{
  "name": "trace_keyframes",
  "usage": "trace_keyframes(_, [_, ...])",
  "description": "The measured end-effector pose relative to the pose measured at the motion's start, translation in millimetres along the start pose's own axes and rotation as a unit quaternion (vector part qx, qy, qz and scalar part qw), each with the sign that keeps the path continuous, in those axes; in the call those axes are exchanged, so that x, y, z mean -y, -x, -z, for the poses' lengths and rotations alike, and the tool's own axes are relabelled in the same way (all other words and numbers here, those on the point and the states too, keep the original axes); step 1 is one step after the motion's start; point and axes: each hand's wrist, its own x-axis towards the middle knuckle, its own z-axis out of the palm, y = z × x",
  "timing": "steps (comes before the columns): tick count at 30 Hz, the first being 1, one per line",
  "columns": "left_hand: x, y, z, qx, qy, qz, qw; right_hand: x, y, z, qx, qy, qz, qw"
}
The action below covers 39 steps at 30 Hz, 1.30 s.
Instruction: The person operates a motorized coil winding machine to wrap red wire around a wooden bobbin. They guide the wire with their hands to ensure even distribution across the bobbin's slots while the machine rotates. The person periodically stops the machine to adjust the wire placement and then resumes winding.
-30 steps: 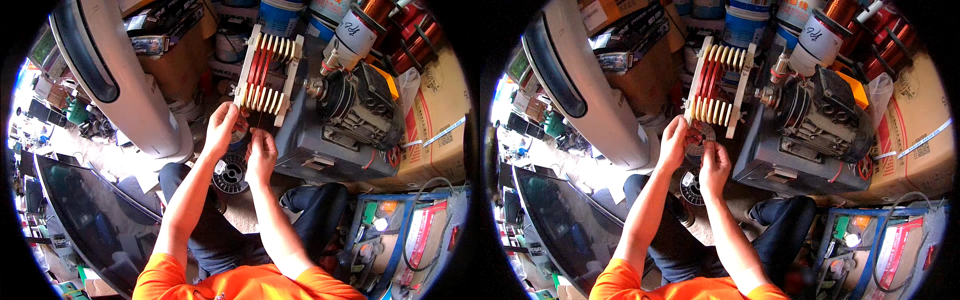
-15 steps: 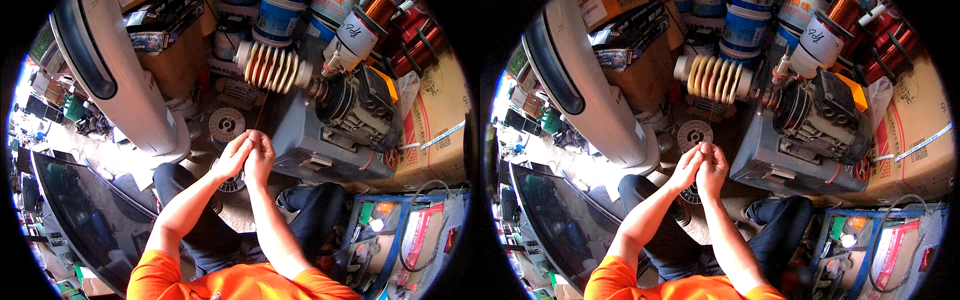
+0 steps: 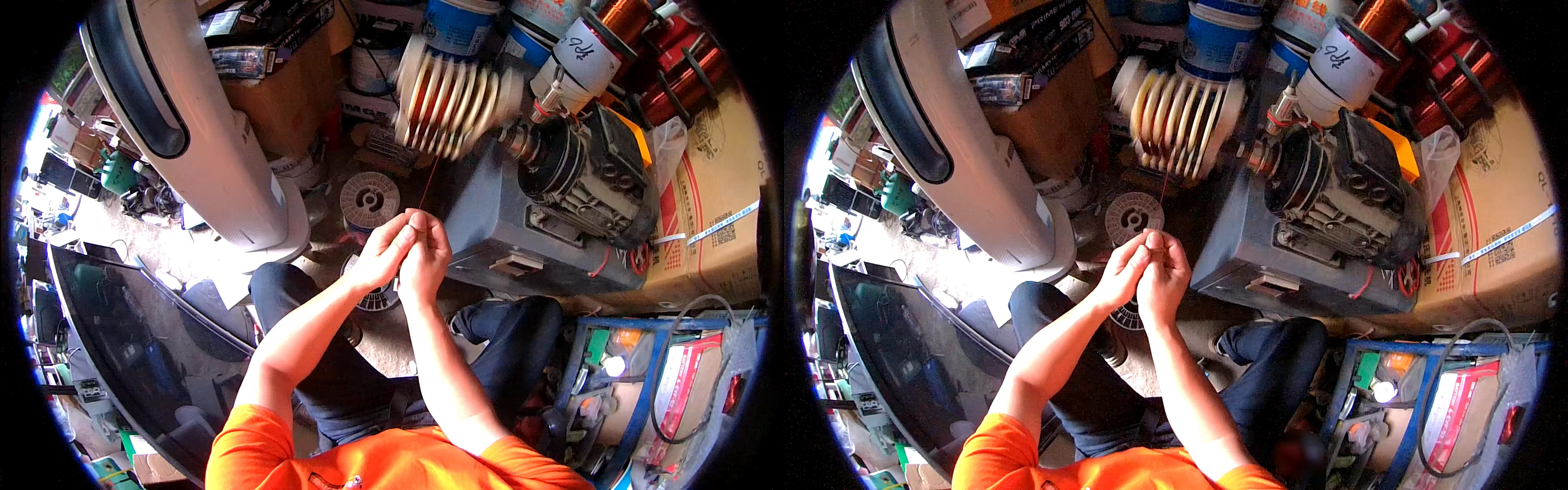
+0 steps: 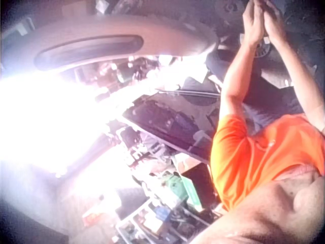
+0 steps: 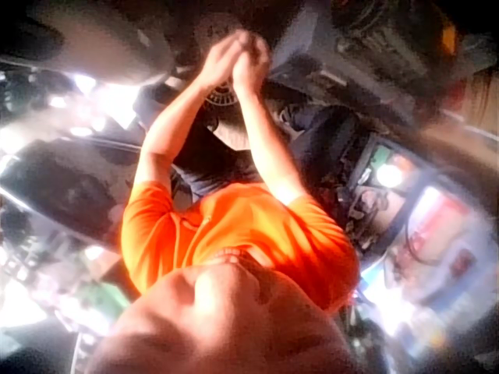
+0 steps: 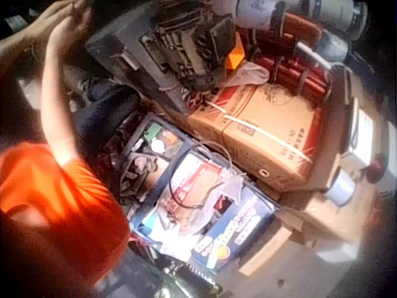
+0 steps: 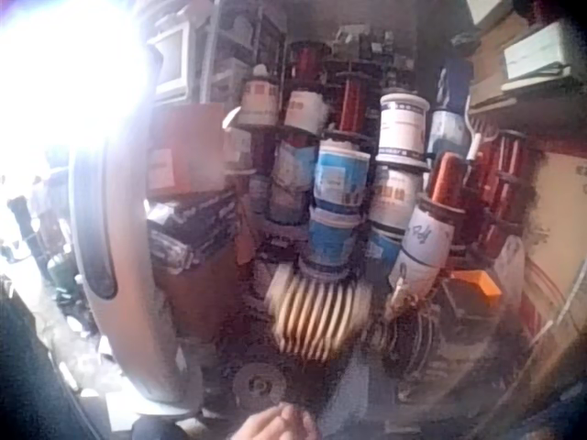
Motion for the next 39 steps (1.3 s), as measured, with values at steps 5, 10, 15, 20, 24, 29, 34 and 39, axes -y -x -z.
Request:
trace_keyframes(5, [2,0,0,0.015,0.004,0.01,1.0,-4,0,4,0.003,-0.013,-0.01,1.0])
trace_keyframes(10, [-1,1,1,0.022,-0.003,0.011,1.0,0,0,3,0.0,-0.001,-0.005,1.0])
trace_keyframes(15, [3,1,2,0.023,-0.014,0.012,1.0,-4,-1,6,0.0,-0.007,-0.01,1.0])
trace_keyframes(20, [9,1,4,0.029,0.001,0.021,0.999,2,1,4,0.006,-0.002,-0.009,1.0])
trace_keyframes(24, [4,0,3,0.032,0.01,0.02,0.999,3,0,4,0.014,-0.018,-0.014,1.0])
trace_keyframes(29, [5,0,3,0.027,-0.008,0.013,1.0,-4,0,5,0.008,-0.029,-0.016,0.999])
trace_keyframes(34, [5,-1,4,0.036,-0.007,0.006,0.999,-1,2,4,0.008,-0.045,-0.026,0.999])
trace_keyframes(39, [5,0,4,0.039,-0.008,0.015,0.999,-2,2,4,0.005,-0.058,-0.036,0.998])
